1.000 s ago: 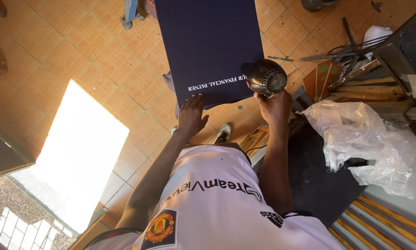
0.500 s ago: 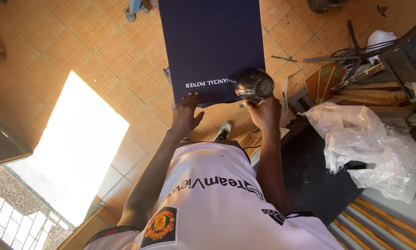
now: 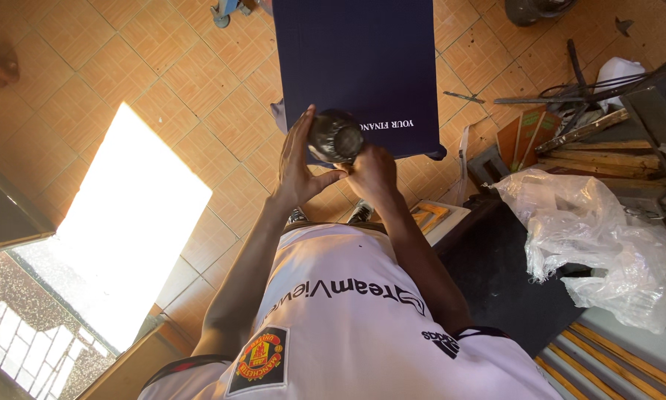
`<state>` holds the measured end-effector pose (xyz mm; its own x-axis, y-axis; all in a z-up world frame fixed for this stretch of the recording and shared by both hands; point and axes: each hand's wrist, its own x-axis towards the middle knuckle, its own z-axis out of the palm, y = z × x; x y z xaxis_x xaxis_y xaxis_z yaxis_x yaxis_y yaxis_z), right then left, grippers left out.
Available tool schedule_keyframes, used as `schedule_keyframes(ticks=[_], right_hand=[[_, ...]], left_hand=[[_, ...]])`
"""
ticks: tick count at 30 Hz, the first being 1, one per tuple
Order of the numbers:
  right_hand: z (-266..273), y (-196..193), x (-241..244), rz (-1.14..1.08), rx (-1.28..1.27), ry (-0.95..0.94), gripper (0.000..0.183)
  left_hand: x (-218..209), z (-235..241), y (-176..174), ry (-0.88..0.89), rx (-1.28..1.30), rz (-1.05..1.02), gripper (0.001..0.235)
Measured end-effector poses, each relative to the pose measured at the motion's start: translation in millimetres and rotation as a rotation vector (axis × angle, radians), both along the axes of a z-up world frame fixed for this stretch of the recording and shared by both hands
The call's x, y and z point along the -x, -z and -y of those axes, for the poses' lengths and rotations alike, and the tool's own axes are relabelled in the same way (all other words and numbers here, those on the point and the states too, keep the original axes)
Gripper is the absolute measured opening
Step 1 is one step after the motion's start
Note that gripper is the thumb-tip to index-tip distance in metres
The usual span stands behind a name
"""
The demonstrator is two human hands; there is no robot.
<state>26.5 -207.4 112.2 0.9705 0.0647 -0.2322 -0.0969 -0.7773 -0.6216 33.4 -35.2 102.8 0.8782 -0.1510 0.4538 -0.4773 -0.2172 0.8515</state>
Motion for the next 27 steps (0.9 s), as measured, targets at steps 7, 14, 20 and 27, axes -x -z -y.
schedule_keyframes(ticks=[7,14,20,27], right_hand=[[-4.5,-16.3,-7.9,0.14,-0.27,-0.172,0.009],[72.4,93.4,-32.4,0.313,-0.506,-0.068,0.077],[101.1,127.4,-27.9,0.559,0.026,0.096,0.087],[118.2,147.7,-28.4,0.544,-0.047,0.14,0.1]], left_hand=[[-20.6,-20.7,-3.2,-0.067,0.001,0.031,0.105],[-29.5,-31.6,-2.1,0.0,0.131,-0.02,0.098],[-31.9,-4.1,7.7,0.092,0.193,-0.03,0.1],[-45.6,42.7,15.3,0.191,0.214,-0.017,0.101]])
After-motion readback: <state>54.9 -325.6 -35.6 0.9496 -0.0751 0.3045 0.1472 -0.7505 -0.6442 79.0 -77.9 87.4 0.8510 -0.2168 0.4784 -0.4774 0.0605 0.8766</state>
